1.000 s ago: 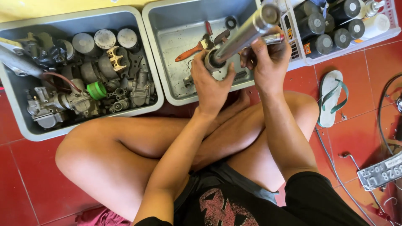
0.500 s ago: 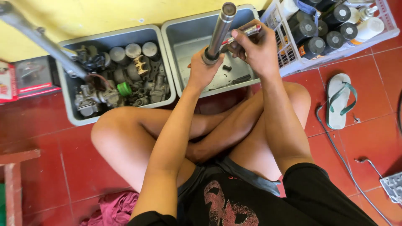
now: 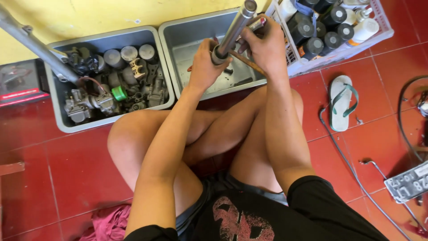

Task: Cleaning a motorcycle fork tube with a brush and disassembling components using a screwdriver and hammer.

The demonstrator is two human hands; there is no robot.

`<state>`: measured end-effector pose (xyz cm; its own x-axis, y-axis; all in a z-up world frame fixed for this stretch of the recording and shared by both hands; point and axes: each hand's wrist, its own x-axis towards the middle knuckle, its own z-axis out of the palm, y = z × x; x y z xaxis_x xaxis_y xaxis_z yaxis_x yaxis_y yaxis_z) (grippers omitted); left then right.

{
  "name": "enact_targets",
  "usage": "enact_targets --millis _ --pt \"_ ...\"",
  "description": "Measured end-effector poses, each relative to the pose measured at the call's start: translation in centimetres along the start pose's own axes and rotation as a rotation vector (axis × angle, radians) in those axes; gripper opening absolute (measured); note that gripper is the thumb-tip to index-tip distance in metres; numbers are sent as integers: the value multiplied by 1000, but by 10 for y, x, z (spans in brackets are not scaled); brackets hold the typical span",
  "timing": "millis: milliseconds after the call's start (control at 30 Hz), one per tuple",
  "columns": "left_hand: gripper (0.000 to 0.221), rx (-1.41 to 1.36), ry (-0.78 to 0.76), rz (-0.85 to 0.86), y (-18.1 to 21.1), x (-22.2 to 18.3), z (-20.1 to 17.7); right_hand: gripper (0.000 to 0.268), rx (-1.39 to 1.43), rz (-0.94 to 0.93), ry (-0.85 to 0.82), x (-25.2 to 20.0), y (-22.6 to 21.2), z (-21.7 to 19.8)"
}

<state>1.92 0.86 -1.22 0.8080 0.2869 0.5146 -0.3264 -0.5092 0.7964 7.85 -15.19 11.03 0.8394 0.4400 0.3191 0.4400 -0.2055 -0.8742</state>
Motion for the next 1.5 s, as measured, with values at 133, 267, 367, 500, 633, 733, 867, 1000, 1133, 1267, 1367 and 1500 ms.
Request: enact_targets --millis 133,267,367,500,633,733,867,1000,1133,1267,1367,1500 --pt "62 -29 117 -70 11 -4 -12 7 225 104 -38 4 3 6" --pt "58 -87 180 -115 15 -6 -25 12 255 65 -62 12 6 19" --pt "50 -91 254 -140 15 -8 -31 14 338 97 -31 13 14 28" --pt "44 -84 299 -246 16 -13 -26 13 322 62 24 4 16 43" --pt "40 -209 241 -192 13 -13 -18 17 342 57 18 3 17 43" --pt "36 -282 144 -141 7 -9 -22 13 339 72 -32 6 11 40" --pt "39 -331 58 -158 12 -2 -31 12 404 59 -97 7 20 35" --pt "43 -268 94 -196 10 6 -25 12 419 40 -56 8 30 38" --pt "43 -98 222 -125 5 9 -14 16 448 54 -5 11 36 41" --pt "57 -45 187 -143 0 3 -9 14 292 122 6 12 28 25" --pt "50 -132 220 -152 12 -1 -16 8 215 133 -22 7 18 12" --pt "49 -114 254 -117 18 -8 -16 7 77 93 10 2 -1 12"
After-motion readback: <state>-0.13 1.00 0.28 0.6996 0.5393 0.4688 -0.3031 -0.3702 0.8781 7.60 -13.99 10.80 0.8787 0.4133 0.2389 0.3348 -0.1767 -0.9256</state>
